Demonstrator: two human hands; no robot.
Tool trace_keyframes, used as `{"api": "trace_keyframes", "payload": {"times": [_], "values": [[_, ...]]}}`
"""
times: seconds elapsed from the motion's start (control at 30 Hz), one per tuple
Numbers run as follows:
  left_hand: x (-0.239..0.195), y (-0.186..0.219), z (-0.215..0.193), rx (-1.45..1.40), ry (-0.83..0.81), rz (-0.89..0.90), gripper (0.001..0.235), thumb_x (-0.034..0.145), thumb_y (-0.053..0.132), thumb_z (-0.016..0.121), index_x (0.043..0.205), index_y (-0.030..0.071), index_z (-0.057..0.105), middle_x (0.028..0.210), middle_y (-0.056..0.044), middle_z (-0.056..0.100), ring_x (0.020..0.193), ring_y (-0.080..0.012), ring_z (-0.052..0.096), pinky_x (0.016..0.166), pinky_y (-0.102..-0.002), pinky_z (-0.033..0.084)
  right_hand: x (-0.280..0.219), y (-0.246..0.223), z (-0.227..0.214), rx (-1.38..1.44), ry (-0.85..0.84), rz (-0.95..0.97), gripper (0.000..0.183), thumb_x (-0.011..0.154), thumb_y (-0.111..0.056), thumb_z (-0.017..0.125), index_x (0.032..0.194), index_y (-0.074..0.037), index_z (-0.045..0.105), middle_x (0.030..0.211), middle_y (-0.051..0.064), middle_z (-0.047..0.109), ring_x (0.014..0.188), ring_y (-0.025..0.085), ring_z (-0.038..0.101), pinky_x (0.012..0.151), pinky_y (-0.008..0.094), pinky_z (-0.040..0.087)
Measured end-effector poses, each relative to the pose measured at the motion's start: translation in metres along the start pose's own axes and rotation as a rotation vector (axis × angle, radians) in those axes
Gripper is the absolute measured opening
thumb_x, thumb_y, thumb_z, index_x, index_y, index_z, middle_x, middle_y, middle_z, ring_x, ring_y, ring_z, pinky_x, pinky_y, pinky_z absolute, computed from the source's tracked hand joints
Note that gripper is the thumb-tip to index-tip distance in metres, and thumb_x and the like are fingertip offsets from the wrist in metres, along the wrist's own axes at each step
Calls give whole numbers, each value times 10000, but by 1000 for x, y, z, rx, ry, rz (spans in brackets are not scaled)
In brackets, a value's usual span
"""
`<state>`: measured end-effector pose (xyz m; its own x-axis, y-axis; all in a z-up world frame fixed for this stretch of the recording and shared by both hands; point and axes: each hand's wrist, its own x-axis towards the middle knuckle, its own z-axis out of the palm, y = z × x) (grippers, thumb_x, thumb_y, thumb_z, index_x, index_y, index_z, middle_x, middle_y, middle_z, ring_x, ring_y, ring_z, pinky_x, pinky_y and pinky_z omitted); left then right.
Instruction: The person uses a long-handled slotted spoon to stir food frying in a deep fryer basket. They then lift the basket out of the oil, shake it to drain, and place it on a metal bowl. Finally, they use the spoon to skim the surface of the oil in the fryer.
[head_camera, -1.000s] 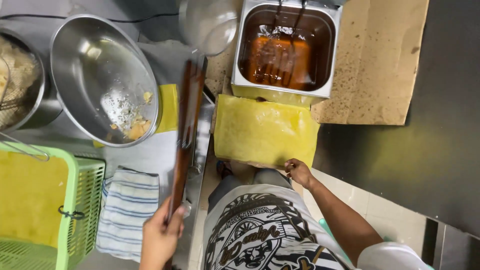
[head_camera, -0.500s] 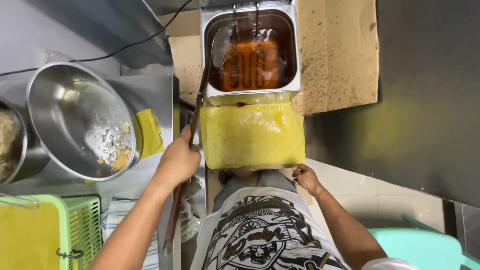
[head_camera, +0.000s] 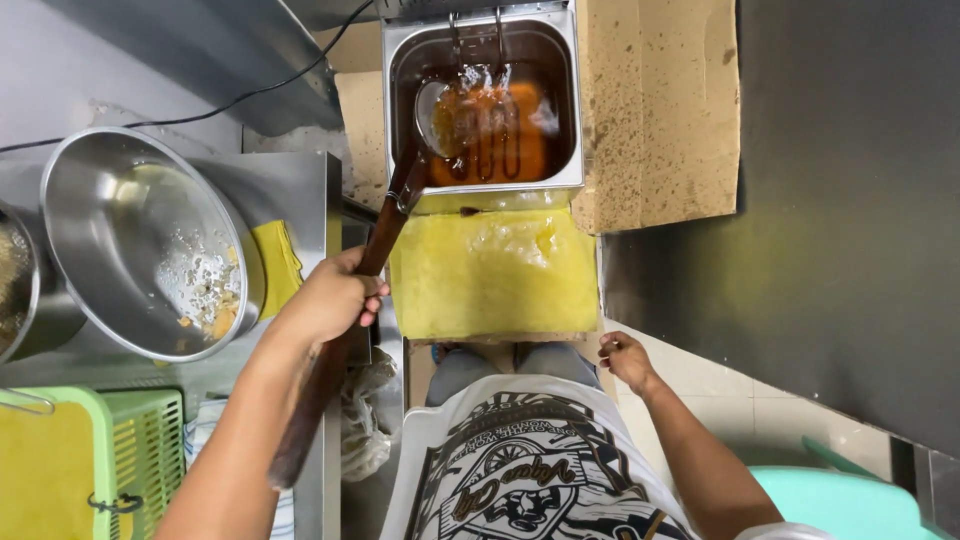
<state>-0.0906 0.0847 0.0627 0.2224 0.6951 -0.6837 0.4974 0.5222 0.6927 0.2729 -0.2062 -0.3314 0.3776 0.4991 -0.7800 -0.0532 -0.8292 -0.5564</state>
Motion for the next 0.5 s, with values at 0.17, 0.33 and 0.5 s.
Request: {"api": "trace_keyframes", "payload": {"times": [0.17, 0.33, 0.5], "values": [[-12, 6, -5, -93, -49, -29, 535, 929, -47, 520, 1458, -111, 466, 842, -131, 566, 616, -114, 545, 472, -244, 564, 0, -21, -20, 24, 46, -19, 296, 1045, -250, 594, 1191, -9, 688, 936, 252, 732, 778, 284, 740, 669, 344, 616], [20, 1, -5, -124, -112, -43, 466, 944, 1, 508, 1402, -84, 525, 848, -92, 570, 640, -85, 553, 507, -202, 561, -19, -34, -16, 31, 87, -34, 302, 1045, -246, 593, 1200, -4, 685, 943, 247, 740, 780, 276, 746, 672, 347, 617], [68, -3, 9, -334, -242, -24, 400, 926, -38, 544, 1321, -103, 548, 851, -150, 560, 631, -129, 536, 457, -236, 508, -32, -11, 0, 65, 78, 0, 281, 1044, -249, 592, 1190, -31, 694, 948, 220, 742, 786, 267, 746, 686, 343, 623]]}}
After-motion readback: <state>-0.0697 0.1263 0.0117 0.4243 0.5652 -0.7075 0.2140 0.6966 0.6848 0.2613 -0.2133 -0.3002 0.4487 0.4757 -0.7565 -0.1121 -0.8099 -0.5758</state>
